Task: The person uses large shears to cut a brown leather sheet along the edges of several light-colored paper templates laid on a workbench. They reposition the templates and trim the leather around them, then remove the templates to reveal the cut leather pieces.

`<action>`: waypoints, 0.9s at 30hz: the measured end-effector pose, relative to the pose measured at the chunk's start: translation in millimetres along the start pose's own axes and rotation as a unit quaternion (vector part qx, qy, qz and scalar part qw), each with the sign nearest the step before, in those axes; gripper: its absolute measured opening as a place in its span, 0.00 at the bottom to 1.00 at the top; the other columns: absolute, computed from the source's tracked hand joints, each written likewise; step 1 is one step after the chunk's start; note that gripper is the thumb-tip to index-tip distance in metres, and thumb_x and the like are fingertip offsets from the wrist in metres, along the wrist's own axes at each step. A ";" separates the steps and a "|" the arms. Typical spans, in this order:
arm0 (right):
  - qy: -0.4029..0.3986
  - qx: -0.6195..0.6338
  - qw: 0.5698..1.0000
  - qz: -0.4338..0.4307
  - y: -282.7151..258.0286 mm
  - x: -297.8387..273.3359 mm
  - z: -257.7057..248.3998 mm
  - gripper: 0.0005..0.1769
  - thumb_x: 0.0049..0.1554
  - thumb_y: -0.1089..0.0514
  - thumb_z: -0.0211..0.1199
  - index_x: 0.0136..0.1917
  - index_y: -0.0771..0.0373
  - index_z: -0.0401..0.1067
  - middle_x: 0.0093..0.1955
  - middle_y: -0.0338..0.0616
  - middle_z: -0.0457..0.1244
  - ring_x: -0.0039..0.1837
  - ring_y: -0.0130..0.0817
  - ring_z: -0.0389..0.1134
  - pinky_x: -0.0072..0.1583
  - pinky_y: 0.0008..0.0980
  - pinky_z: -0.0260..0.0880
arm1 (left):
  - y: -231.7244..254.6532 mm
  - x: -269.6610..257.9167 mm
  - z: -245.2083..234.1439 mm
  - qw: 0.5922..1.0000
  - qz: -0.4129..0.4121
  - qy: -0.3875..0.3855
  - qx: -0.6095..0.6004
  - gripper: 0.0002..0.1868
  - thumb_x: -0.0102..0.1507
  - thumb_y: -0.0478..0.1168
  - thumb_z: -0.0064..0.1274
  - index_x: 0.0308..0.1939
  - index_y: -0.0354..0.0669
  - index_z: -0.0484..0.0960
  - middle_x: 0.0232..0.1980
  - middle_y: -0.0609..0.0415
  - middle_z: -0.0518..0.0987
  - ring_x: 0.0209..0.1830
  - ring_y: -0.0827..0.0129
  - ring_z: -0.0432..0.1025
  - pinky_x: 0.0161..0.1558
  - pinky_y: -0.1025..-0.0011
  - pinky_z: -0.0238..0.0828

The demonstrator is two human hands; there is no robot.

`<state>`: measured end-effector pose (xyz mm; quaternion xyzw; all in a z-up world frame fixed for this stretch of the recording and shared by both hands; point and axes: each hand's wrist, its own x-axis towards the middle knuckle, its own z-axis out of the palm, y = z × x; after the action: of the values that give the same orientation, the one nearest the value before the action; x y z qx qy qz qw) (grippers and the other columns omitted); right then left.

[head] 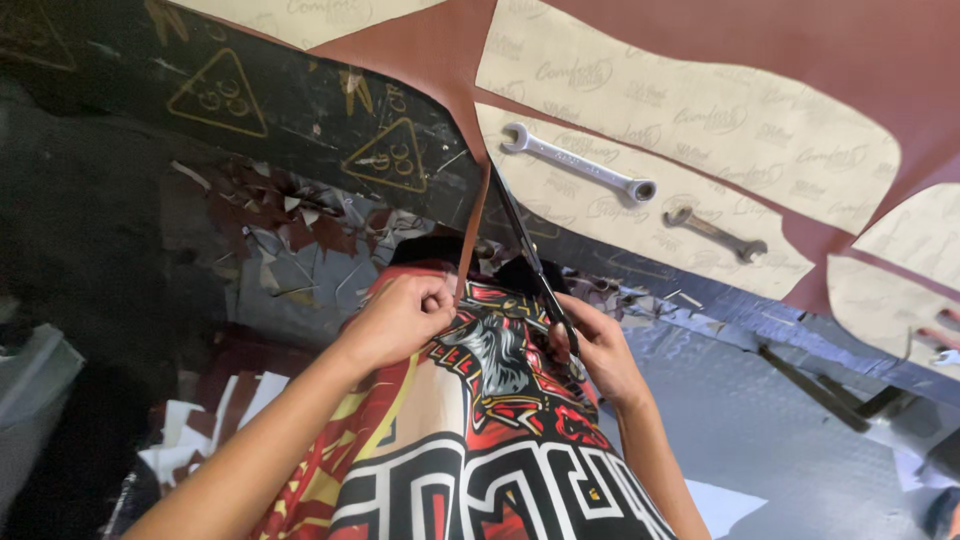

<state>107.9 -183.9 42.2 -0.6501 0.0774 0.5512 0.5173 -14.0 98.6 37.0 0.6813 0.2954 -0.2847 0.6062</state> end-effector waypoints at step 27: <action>0.005 0.094 0.994 -0.050 -3.3 29.4 51.7 0.26 0.62 0.60 0.59 0.72 0.67 0.67 0.36 0.33 0.60 0.36 0.20 0.58 0.40 0.22 0.63 | 12.6 -34.1 -60.0 0.998 -0.051 -0.009 0.030 0.08 0.59 0.40 0.58 0.34 0.38 0.82 0.24 0.60 0.76 0.22 0.79 0.66 0.28 0.73 0.66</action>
<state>88.4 -129.4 28.1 -0.6049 0.0987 0.5113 0.6024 -25.5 155.2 76.9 0.6810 0.3152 -0.3299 0.5727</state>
